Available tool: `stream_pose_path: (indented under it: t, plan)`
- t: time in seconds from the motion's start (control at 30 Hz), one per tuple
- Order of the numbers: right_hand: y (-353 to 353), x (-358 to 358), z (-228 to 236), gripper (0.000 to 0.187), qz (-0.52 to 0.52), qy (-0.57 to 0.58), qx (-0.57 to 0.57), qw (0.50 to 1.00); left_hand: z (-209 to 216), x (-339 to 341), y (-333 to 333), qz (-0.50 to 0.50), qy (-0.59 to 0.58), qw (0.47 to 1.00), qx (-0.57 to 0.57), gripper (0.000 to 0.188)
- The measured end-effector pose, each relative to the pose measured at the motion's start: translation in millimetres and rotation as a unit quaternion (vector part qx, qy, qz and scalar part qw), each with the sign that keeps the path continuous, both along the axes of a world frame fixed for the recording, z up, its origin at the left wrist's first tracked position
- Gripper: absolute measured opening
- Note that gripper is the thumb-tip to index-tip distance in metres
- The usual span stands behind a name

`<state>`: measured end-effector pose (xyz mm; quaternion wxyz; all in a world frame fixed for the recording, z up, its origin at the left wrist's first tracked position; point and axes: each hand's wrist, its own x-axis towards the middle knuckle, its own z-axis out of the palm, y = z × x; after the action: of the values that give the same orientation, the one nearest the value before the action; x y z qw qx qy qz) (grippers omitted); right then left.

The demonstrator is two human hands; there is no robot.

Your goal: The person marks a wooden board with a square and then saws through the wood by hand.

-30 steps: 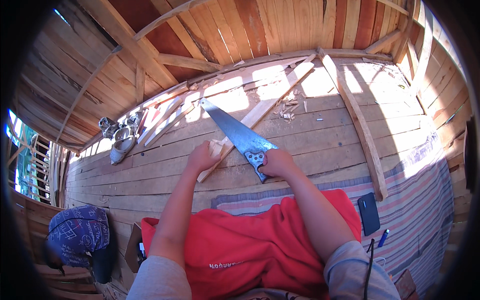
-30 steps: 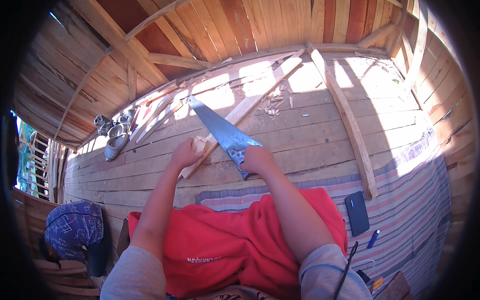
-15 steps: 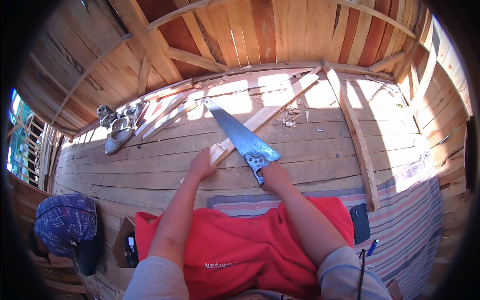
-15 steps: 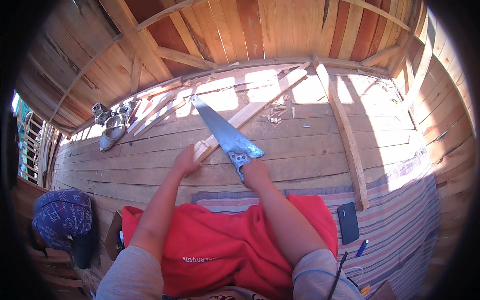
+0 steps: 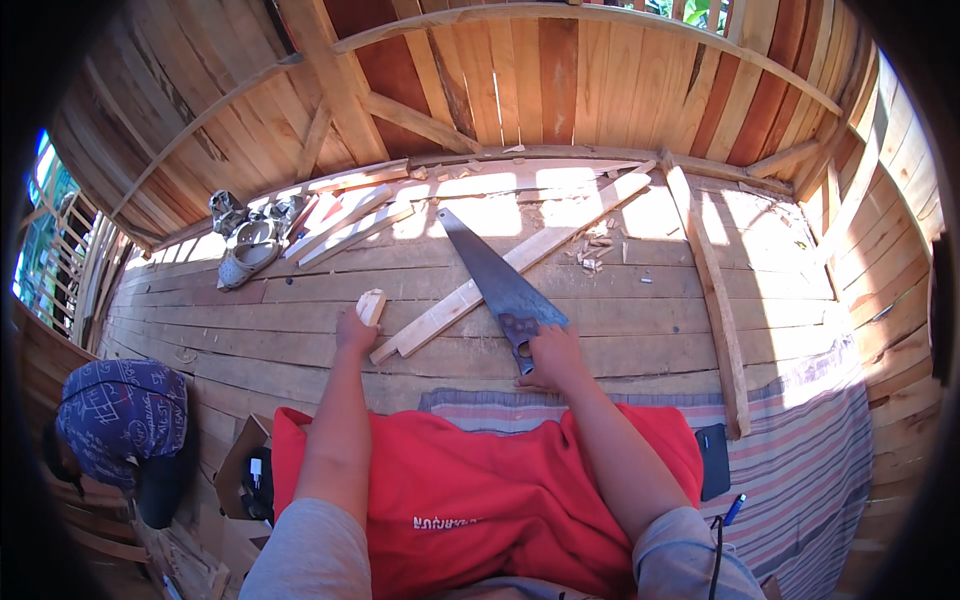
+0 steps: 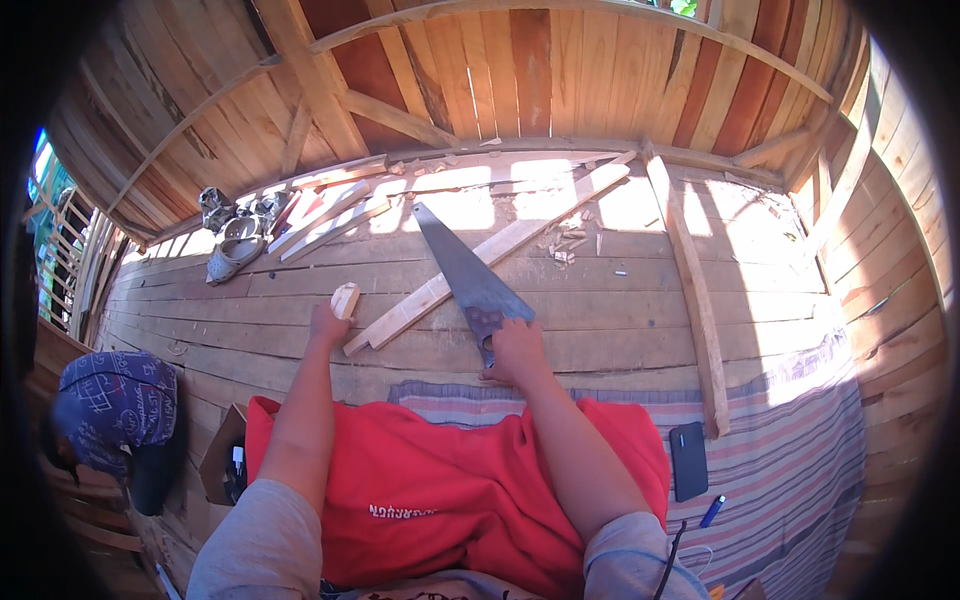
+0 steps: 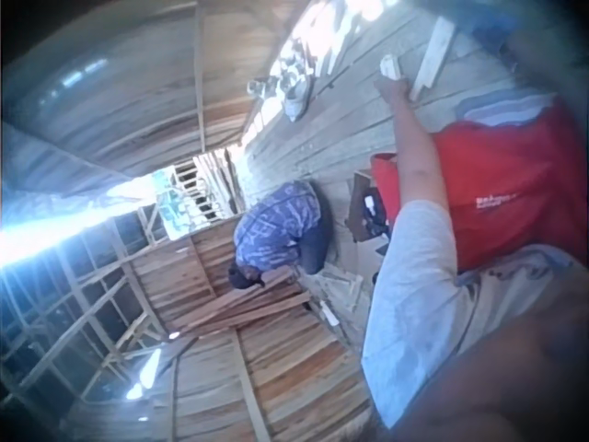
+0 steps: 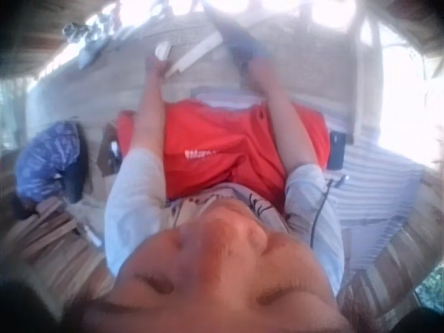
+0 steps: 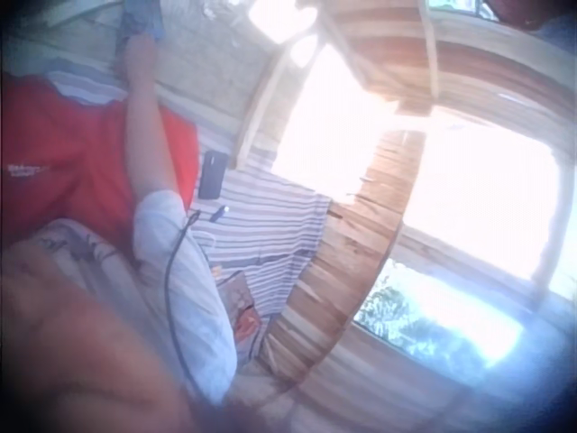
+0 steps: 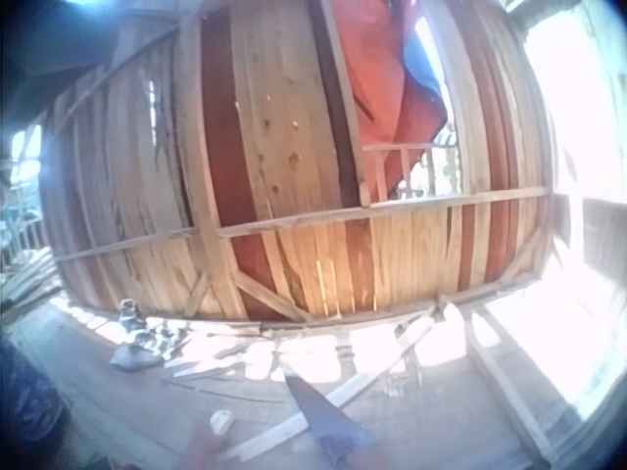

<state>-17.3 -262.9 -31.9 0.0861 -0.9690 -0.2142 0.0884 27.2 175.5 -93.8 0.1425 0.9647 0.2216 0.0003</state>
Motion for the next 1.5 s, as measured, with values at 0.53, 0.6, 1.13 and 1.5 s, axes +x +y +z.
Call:
stream_pose_path:
  t: [0.53, 0.6, 1.13, 1.5]
  plan:
    - [-23.8, 14.6, 9.8, 0.027, -0.162, 0.001, 0.436, 0.885, 8.3, -7.8, -90.3, -0.252, 0.031, 0.964, -0.078, 0.078]
    - [-31.7, 18.7, 10.4, 0.026, -0.249, 0.039, 0.548, 0.798, 15.8, -9.1, -98.4, -0.245, 0.001, 0.966, -0.077, 0.071]
    - [-216.0, -19.6, 100.5, 0.044, -0.38, 0.027, 0.604, 0.7, 108.5, -3.0, -111.6, -0.176, -0.128, 0.973, 0.07, 0.051]
    - [-307.5, -63.0, 77.9, 0.047, -0.324, 0.14, 0.642, 0.681, 150.5, 1.4, -98.3, -0.119, -0.06, 0.987, 0.09, 0.057]
